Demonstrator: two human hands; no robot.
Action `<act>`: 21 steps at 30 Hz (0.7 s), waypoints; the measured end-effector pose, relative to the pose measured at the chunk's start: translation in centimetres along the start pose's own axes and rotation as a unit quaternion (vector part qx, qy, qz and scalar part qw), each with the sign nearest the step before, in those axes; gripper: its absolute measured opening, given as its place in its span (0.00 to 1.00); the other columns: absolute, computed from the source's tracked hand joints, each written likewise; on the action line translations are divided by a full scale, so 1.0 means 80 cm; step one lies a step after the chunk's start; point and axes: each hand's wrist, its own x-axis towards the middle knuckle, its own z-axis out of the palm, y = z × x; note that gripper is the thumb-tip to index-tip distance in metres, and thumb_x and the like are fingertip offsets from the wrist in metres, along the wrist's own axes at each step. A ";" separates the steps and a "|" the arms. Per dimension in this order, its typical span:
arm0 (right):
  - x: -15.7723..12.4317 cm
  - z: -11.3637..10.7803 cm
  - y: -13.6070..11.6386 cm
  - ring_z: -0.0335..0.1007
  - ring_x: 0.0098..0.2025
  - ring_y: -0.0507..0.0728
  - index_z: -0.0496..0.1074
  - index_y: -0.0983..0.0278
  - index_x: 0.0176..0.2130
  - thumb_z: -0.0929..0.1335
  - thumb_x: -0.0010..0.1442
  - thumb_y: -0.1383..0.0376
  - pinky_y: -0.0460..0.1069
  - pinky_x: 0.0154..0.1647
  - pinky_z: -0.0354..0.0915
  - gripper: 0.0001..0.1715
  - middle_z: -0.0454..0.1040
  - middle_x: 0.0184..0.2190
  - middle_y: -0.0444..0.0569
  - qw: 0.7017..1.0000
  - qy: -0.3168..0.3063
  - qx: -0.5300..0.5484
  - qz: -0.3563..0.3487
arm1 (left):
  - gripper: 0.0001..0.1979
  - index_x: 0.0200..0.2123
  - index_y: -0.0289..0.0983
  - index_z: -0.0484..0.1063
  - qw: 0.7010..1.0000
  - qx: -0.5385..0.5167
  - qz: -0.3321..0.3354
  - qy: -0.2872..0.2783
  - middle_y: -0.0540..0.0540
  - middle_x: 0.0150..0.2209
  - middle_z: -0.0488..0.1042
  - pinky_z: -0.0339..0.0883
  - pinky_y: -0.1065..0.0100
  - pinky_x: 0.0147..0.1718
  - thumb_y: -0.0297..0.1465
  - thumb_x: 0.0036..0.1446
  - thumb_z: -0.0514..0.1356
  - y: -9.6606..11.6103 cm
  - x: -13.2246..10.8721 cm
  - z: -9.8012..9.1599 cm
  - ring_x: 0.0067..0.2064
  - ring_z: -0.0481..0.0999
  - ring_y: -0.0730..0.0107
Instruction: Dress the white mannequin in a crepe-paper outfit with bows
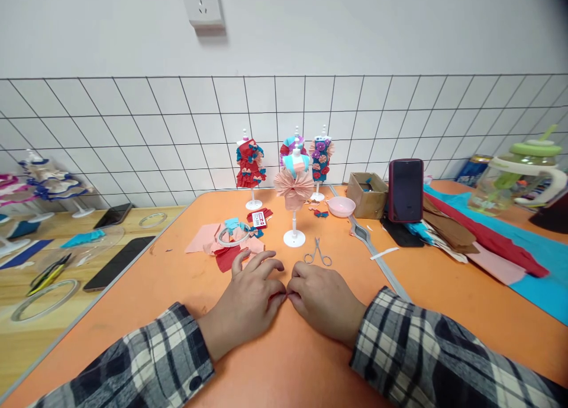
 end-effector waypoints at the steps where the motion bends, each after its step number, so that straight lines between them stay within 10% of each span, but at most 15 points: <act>1: 0.000 -0.001 0.000 0.69 0.35 0.53 0.75 0.61 0.36 0.63 0.64 0.65 0.47 0.30 0.56 0.11 0.72 0.36 0.45 1.000 -0.002 0.002 0.001 | 0.09 0.31 0.43 0.78 1.000 -0.001 0.002 0.001 0.47 0.48 0.73 0.46 0.39 0.57 0.29 0.58 0.58 0.000 0.000 0.000 0.58 0.63 0.50; 10: 0.004 -0.011 0.009 0.71 0.39 0.54 0.76 0.60 0.40 0.64 0.64 0.63 0.47 0.35 0.60 0.12 0.75 0.39 0.46 0.997 -0.025 0.071 -0.012 | 0.09 0.32 0.40 0.75 0.998 -0.057 0.037 -0.010 0.45 0.42 0.74 0.61 0.53 0.51 0.26 0.58 0.56 -0.003 0.001 -0.004 0.51 0.68 0.56; 21: -0.056 -0.088 0.242 0.71 0.40 0.58 0.79 0.61 0.37 0.64 0.57 0.60 0.49 0.40 0.63 0.15 0.78 0.40 0.50 0.969 -0.080 0.075 0.220 | 0.08 0.42 0.41 0.70 0.987 -0.113 0.112 -0.020 0.47 0.42 0.77 0.56 0.54 0.56 0.27 0.66 0.51 -0.006 -0.003 -0.003 0.57 0.67 0.60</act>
